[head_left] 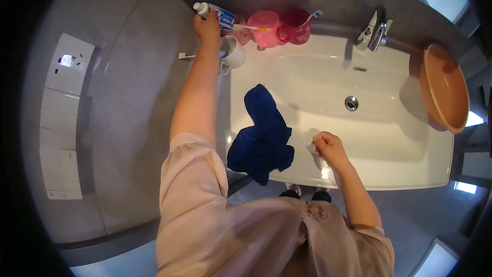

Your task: The person washes a blue cloth in a sink, wipes the sink basin and faucet with the damp cloth, and rinses the cloth. Then, the person applies toothpaste from a tube onto a toothbrush and replaces the tube in a cup.

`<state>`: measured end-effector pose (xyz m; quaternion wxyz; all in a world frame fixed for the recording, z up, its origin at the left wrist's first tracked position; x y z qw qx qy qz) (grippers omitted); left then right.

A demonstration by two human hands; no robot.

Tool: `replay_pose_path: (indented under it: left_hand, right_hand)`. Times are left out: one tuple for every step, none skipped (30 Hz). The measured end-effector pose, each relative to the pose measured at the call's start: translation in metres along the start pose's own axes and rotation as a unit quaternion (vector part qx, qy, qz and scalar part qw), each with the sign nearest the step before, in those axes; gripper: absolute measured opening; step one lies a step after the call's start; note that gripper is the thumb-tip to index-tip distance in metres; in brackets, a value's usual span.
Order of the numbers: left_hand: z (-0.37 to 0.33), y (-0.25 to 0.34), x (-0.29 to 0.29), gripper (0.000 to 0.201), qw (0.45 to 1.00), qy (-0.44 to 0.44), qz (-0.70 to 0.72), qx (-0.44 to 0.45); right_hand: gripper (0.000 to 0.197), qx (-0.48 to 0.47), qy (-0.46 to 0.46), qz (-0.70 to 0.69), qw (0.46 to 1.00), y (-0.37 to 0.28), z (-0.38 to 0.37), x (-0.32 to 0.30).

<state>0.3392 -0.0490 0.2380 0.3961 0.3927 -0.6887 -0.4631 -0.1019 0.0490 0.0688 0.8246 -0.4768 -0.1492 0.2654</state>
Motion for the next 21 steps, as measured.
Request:
replay_pose_path:
  left_hand:
    - [-0.003, -0.007, 0.001, 0.022, 1.0, -0.001, -0.002, -0.003]
    - [-0.009, -0.01, 0.001, 0.026, 1.0, -0.005, -0.021, 0.001]
    - [-0.01, -0.015, 0.004, 0.031, 0.999, -0.01, -0.04, 0.002]
    - [-0.011, -0.019, 0.004, 0.031, 0.999, -0.012, -0.042, -0.004]
    - [-0.013, -0.023, 0.005, 0.034, 0.998, -0.014, -0.054, -0.009]
    - [-0.016, -0.023, 0.009, 0.036, 0.998, -0.018, -0.065, -0.013]
    - [-0.02, -0.022, 0.009, 0.036, 0.998, -0.019, -0.065, -0.016]
    - [-0.024, -0.023, 0.01, 0.039, 0.996, -0.039, -0.072, -0.043]
    - [-0.028, -0.027, 0.008, 0.041, 0.993, -0.056, -0.081, -0.068]
    - [-0.034, -0.027, 0.002, 0.041, 0.993, -0.05, -0.087, -0.067]
    - [-0.041, -0.022, -0.005, 0.034, 0.986, -0.044, -0.155, -0.031]
    - [-0.046, -0.019, -0.015, 0.027, 0.974, -0.038, -0.223, 0.006]
    - [-0.04, -0.017, -0.012, 0.027, 0.974, -0.039, -0.224, 0.001]
    - [-0.034, -0.006, -0.009, 0.03, 0.952, -0.014, -0.296, 0.074]
    - [-0.024, 0.008, -0.007, 0.032, 0.919, 0.01, -0.365, 0.145]
    - [-0.014, 0.014, -0.003, 0.032, 0.92, 0.007, -0.366, 0.143]
    - [0.001, 0.029, 0.005, 0.047, 0.881, -0.032, -0.405, 0.242]
    - [0.021, 0.042, 0.006, 0.063, 0.827, -0.067, -0.443, 0.34]
    - [0.035, 0.046, -0.003, 0.063, 0.825, -0.067, -0.447, 0.34]
    - [0.055, 0.05, -0.005, 0.068, 0.809, -0.11, -0.454, 0.357]
    - [0.074, 0.051, -0.014, 0.073, 0.791, -0.149, -0.462, 0.372]
  right_hand:
    - [0.025, -0.008, -0.001, -0.021, 1.0, 0.003, 0.0, -0.001]
    - [0.025, -0.016, -0.003, -0.042, 0.999, 0.006, 0.001, -0.001]
    - [0.025, -0.01, 0.0, -0.042, 0.999, 0.007, 0.002, -0.003]
    - [0.025, -0.011, -0.001, -0.046, 0.999, 0.004, 0.002, -0.005]
    - [0.024, -0.011, -0.004, -0.049, 0.999, 0.002, 0.001, -0.005]
    - [0.024, -0.008, -0.001, -0.049, 0.999, 0.001, -0.001, -0.006]
    - [0.023, -0.014, -0.007, -0.02, 1.0, 0.0, -0.004, -0.006]
    - [0.022, -0.019, -0.014, 0.01, 1.0, -0.002, -0.007, -0.005]
    - [0.022, -0.016, -0.017, 0.011, 1.0, -0.002, -0.013, 0.0]
    - [0.022, -0.041, -0.026, 0.02, 0.999, -0.005, -0.02, 0.008]
    - [0.022, -0.066, -0.037, 0.028, 0.997, -0.009, -0.027, 0.017]
    - [0.021, -0.063, -0.062, 0.06, 0.994, -0.011, -0.04, 0.027]
    - [0.021, -0.059, -0.062, 0.061, 0.995, -0.019, -0.049, 0.031]
    - [0.023, -0.124, -0.032, 0.104, 0.986, -0.036, -0.057, 0.038]
    - [0.029, -0.189, -0.002, 0.146, 0.971, -0.052, -0.065, 0.046]
    - [0.034, -0.182, -0.01, 0.138, 0.974, -0.056, -0.078, 0.054]
    - [0.041, -0.174, -0.018, 0.13, 0.976, -0.059, -0.09, 0.062]
    - [0.041, -0.173, -0.023, 0.128, 0.976, -0.059, -0.102, 0.075]
    - [0.044, -0.186, -0.017, 0.116, 0.975, -0.061, -0.112, 0.086]
    - [0.048, -0.199, -0.008, 0.104, 0.974, -0.062, -0.121, 0.094]
    - [0.054, -0.138, -0.038, 0.06, 0.988, -0.056, -0.129, 0.107]
Point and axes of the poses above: each hand's wrist, its own z-axis away from the middle knuckle, its own x-axis out of the palm, y = z × x, the point moved 6 cm from there along -z, towards the middle knuckle, and after that the axes turned 4 degrees about y, right-handed, at the moved point
